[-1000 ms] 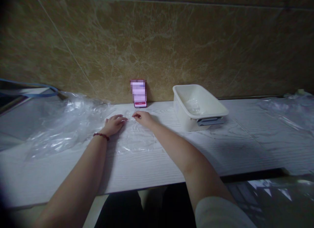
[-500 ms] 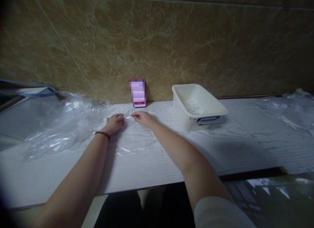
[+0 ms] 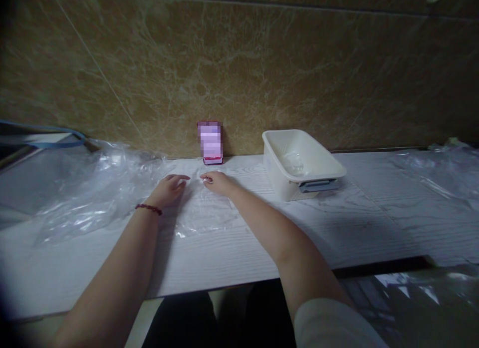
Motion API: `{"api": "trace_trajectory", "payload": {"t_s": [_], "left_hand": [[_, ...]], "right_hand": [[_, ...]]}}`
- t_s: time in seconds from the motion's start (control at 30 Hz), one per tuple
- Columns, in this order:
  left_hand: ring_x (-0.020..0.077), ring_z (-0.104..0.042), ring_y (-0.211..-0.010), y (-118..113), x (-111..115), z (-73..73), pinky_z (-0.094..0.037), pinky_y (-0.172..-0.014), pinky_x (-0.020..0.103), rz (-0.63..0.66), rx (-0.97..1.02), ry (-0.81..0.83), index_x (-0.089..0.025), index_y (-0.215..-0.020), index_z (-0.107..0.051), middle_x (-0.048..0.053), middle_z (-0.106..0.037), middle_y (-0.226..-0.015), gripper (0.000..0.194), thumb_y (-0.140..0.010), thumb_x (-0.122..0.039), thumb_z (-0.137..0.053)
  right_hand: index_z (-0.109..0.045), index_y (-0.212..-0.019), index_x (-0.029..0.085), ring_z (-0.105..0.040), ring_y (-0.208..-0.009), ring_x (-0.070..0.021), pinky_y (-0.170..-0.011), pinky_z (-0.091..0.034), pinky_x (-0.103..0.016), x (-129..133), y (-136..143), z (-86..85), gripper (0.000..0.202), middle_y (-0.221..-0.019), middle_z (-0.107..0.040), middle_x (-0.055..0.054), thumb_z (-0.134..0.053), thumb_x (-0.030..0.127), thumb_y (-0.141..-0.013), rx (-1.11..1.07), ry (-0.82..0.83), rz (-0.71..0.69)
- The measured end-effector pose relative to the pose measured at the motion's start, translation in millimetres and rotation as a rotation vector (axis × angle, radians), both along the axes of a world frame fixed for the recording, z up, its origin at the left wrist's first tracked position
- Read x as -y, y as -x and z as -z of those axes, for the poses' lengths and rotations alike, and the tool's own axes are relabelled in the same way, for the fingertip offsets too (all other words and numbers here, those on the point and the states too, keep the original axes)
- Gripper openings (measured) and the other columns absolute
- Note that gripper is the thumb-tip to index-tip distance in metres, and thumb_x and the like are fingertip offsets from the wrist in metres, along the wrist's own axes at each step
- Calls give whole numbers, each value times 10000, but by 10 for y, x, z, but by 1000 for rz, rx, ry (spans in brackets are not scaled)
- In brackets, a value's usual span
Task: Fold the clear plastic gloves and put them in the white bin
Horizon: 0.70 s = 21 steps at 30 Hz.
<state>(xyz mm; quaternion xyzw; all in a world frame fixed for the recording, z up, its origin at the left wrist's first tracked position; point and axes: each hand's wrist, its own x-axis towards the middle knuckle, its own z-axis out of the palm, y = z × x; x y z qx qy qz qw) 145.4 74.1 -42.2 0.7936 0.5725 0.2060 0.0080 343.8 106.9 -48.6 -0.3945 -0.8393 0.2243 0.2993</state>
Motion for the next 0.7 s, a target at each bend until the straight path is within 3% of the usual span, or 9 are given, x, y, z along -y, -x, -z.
{"api": "trace_trajectory", "payload": {"t_s": [0.27, 0.47, 0.57, 0.7], "left_hand": [[231, -413, -1103, -8, 88, -7, -306, -912, 418, -190, -176, 146, -372, -1084, -539, 13, -513, -1163, 355, -768, -465, -406], [212, -405, -1117, 10, 94, -57, -311, -922, 382, -154, -172, 144, -356, -1170, -469, 28, -500, -1186, 386, -791, -365, -401], [249, -362, -1157, -12, 124, -90, -292, -921, 454, -154, -205, 183, -391, -1140, -487, 31, -465, -1226, 355, -805, -363, -374], [313, -282, -1200, -23, 162, -97, -212, -910, 574, -133, -239, 300, -443, -1137, -460, 32, -382, -1294, 373, -799, -496, -310]], "right_hand": [[-600, -990, 124, -534, -828, -115, -772, -396, -243, 34, -4, -42, 256, -920, -613, -69, -520, 158, -748, 83, -100, -66], [-609, -954, 78, -527, -924, -151, -841, -370, -259, 20, -7, -34, 248, -965, -612, -106, -502, 122, -734, 157, -194, -83], [-617, -945, 83, -528, -933, -153, -854, -363, -260, 2, -1, -27, 250, -975, -613, -100, -490, 108, -731, 210, -214, -87], [-630, -926, 101, -532, -935, -146, -856, -364, -255, -8, -2, -33, 255, -973, -621, -87, -475, 81, -724, 239, -218, -78]]}}
